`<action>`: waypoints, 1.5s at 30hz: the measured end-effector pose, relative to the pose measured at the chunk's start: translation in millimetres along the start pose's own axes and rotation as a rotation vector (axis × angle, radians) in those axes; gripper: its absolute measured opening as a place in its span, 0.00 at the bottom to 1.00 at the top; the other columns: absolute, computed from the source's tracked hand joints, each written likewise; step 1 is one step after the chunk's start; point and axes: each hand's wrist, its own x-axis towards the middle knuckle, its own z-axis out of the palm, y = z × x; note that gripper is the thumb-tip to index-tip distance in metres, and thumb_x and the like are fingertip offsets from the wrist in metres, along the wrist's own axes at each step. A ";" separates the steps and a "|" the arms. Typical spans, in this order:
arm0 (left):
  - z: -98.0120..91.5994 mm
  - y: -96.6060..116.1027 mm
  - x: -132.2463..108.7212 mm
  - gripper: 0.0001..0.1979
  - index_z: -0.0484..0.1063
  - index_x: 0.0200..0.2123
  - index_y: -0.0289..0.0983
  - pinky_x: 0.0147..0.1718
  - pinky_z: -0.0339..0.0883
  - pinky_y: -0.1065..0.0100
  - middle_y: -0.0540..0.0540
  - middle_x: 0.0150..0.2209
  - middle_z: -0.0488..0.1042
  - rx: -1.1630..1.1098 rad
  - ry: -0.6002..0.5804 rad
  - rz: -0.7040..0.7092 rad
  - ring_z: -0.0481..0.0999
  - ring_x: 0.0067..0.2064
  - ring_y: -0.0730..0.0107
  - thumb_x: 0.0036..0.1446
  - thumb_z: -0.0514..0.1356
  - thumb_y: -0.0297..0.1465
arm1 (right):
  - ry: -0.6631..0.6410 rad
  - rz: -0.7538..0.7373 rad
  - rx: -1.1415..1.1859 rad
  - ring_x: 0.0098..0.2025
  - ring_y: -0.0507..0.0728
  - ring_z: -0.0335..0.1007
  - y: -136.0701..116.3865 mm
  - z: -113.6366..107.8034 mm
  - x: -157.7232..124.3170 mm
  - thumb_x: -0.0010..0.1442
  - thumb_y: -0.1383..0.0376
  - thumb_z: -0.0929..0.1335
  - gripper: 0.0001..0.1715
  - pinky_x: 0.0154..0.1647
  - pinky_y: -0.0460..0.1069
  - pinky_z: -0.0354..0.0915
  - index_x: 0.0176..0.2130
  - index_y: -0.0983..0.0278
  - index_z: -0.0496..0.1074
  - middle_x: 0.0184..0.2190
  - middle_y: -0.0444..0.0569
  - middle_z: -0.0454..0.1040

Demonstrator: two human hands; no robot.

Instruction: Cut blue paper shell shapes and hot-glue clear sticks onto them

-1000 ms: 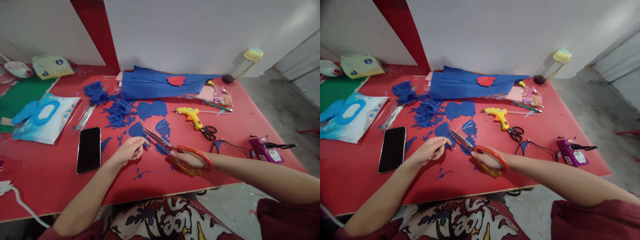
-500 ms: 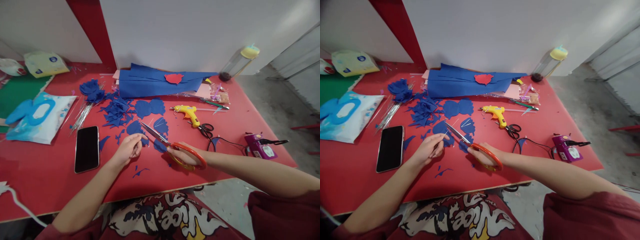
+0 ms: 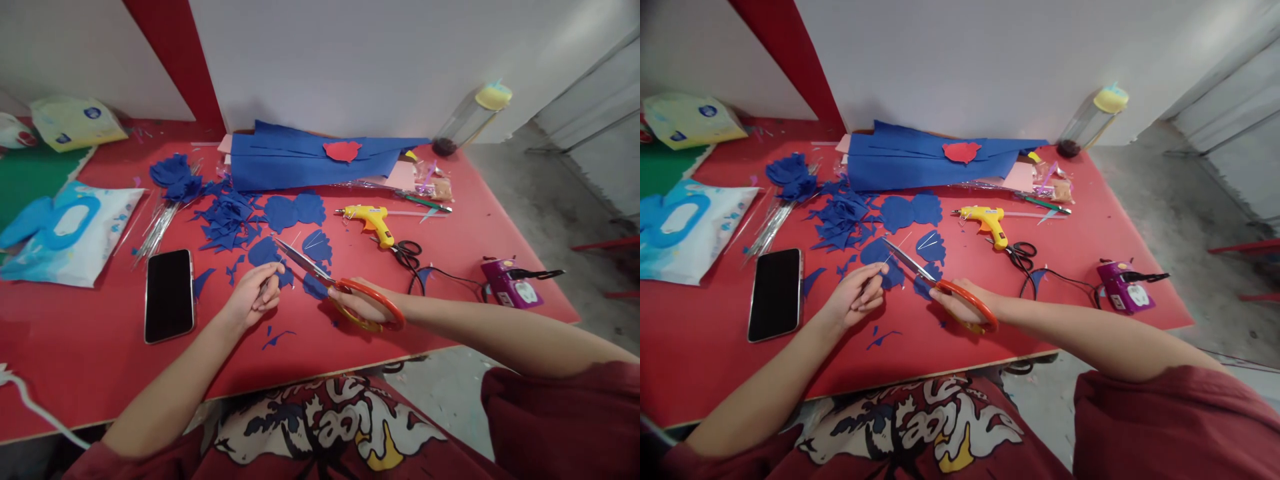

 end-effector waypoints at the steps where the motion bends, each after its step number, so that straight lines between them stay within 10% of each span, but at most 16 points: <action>1: 0.1 -0.4 0.1 0.06 0.67 0.29 0.34 0.08 0.40 0.82 0.60 0.07 0.54 -0.013 -0.003 -0.001 0.41 0.09 0.85 0.53 0.57 0.31 | -0.002 -0.002 -0.010 0.18 0.47 0.51 0.7 0.3 0.2 0.63 0.53 0.55 0.25 0.20 0.46 0.51 0.19 0.63 0.55 0.14 0.41 0.56; 22: -2.5 0.5 -0.5 0.12 0.66 0.30 0.35 0.07 0.44 0.82 0.62 0.06 0.51 0.185 -0.018 -0.086 0.41 0.09 0.84 0.52 0.60 0.39 | -0.171 0.121 -0.065 0.15 0.45 0.57 -20.9 -3.5 -17.1 0.62 0.59 0.60 0.18 0.19 0.42 0.57 0.24 0.65 0.63 0.14 0.40 0.62; 45: -4.9 9.3 -3.4 0.09 0.69 0.37 0.34 0.06 0.46 0.81 0.62 0.05 0.51 0.111 -0.081 -0.157 0.39 0.08 0.83 0.55 0.56 0.33 | -0.299 0.101 0.238 0.24 0.51 0.65 -0.5 -6.9 -19.0 0.44 0.28 0.51 0.46 0.21 0.48 0.64 0.31 0.64 0.64 0.30 0.50 0.68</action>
